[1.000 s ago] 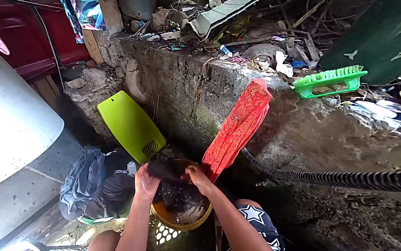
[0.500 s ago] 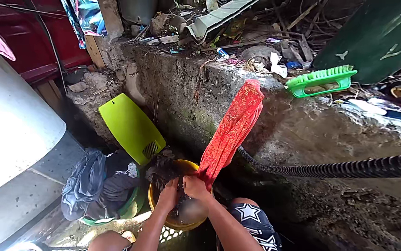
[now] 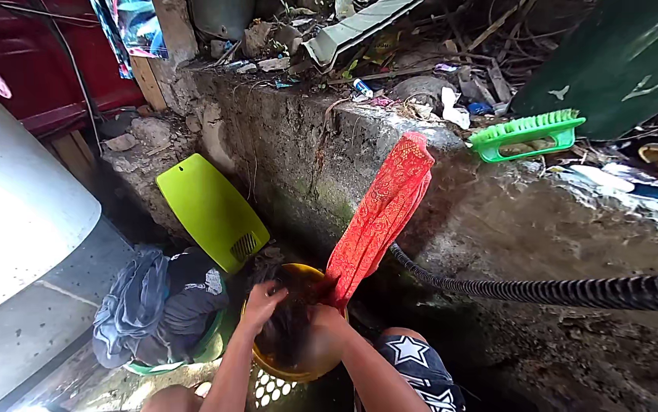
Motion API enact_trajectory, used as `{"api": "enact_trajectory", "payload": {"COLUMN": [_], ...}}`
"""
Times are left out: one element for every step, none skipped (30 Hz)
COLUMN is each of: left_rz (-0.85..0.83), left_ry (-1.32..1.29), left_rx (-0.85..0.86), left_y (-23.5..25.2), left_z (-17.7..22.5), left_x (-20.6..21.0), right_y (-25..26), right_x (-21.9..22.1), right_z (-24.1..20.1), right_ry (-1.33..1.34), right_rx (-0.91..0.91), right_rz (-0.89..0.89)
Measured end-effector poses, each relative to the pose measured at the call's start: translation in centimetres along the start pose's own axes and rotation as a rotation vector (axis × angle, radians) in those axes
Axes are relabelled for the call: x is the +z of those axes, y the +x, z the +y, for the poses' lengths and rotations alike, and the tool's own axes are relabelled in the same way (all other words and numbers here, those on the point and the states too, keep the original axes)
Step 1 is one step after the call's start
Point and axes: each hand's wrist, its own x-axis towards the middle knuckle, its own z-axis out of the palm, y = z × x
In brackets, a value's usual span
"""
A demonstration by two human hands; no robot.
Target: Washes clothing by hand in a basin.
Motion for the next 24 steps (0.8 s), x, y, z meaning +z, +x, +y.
{"api": "enact_trajectory", "payload": {"left_rz": [0.032,0.069,0.107,0.145,0.185,0.215,0.236,0.258,0.277,0.289,0.296,0.291,0.257,0.199,0.12,0.022,-0.051,-0.09,-0.1,-0.107,-0.132,-0.163,-0.175,-0.149], "left_ry": [-0.103,-0.198,-0.289,-0.378,-0.469,-0.565,-0.656,-0.723,-0.758,-0.743,-0.67,-0.521,-0.301,-0.028,0.251,0.472,0.636,0.747,0.81,0.818,0.77,0.689,0.582,0.45], "left_rx": [0.081,0.158,0.223,0.278,0.323,0.357,0.38,0.387,0.386,0.381,0.368,0.346,0.309,0.245,0.138,-0.007,-0.145,-0.244,-0.277,-0.244,-0.174,-0.09,0.016,0.131], "left_y": [-1.0,-2.0,-3.0,-3.9,-4.4,-4.6,-4.7,-4.7,-4.5,-4.3,-4.0,-3.7,-3.3,-3.1,-2.9,-2.9,-2.9,-2.9,-2.9,-2.9,-2.8,-2.7,-2.5,-2.3], "left_z": [1.9,3.6,5.0,6.2,6.9,7.1,7.0,6.8,6.5,6.0,5.3,4.4,3.3,2.3,1.8,1.8,1.8,1.7,1.5,1.2,0.6,0.0,-0.8,-1.7], "left_x": [-0.6,-1.1,-1.7,-2.3,-2.9,-3.5,-4.1,-4.6,-5.0,-5.4,-5.6,-5.8,-6.1,-6.4,-6.5,-6.3,-5.8,-5.2,-4.6,-4.3,-4.1,-3.9,-3.7,-3.5], "right_y": [0.1,0.3,0.9,1.7,2.2,2.3,2.1,1.8,1.4,0.9,0.4,-0.3,-0.8,-1.1,-1.5,-1.8,-2.1,-2.3,-2.7,-3.1,-3.6,-4.3,-5.0,-5.5], "right_x": [0.0,0.1,0.4,0.8,1.0,1.0,0.7,0.3,-0.3,-0.8,-1.4,-1.9,-2.4,-2.7,-2.9,-3.1,-3.0,-2.8,-2.5,-2.5,-2.6,-2.8,-3.1,-3.3], "right_z": [-0.3,-0.6,-0.8,-0.8,-0.7,-0.7,-0.6,-0.6,-0.5,-0.2,0.1,0.5,0.8,1.1,1.2,1.2,1.0,0.6,0.1,-0.3,-0.7,-0.9,-1.0,-1.1], "right_ry": [-0.001,0.0,0.018,0.062,0.133,0.21,0.261,0.275,0.283,0.3,0.332,0.387,0.463,0.553,0.647,0.736,0.826,0.926,1.042,1.159,1.27,1.368,1.452,1.526], "right_rx": [-0.01,-0.037,-0.089,-0.178,-0.284,-0.37,-0.413,-0.422,-0.423,-0.431,-0.461,-0.505,-0.556,-0.602,-0.631,-0.649,-0.671,-0.707,-0.767,-0.843,-0.929,-1.006,-1.063,-1.083], "right_rz": [-0.027,-0.044,-0.048,-0.033,-0.001,0.035,0.065,0.097,0.138,0.184,0.234,0.283,0.343,0.412,0.47,0.522,0.567,0.598,0.609,0.6,0.561,0.5,0.441,0.412]}}
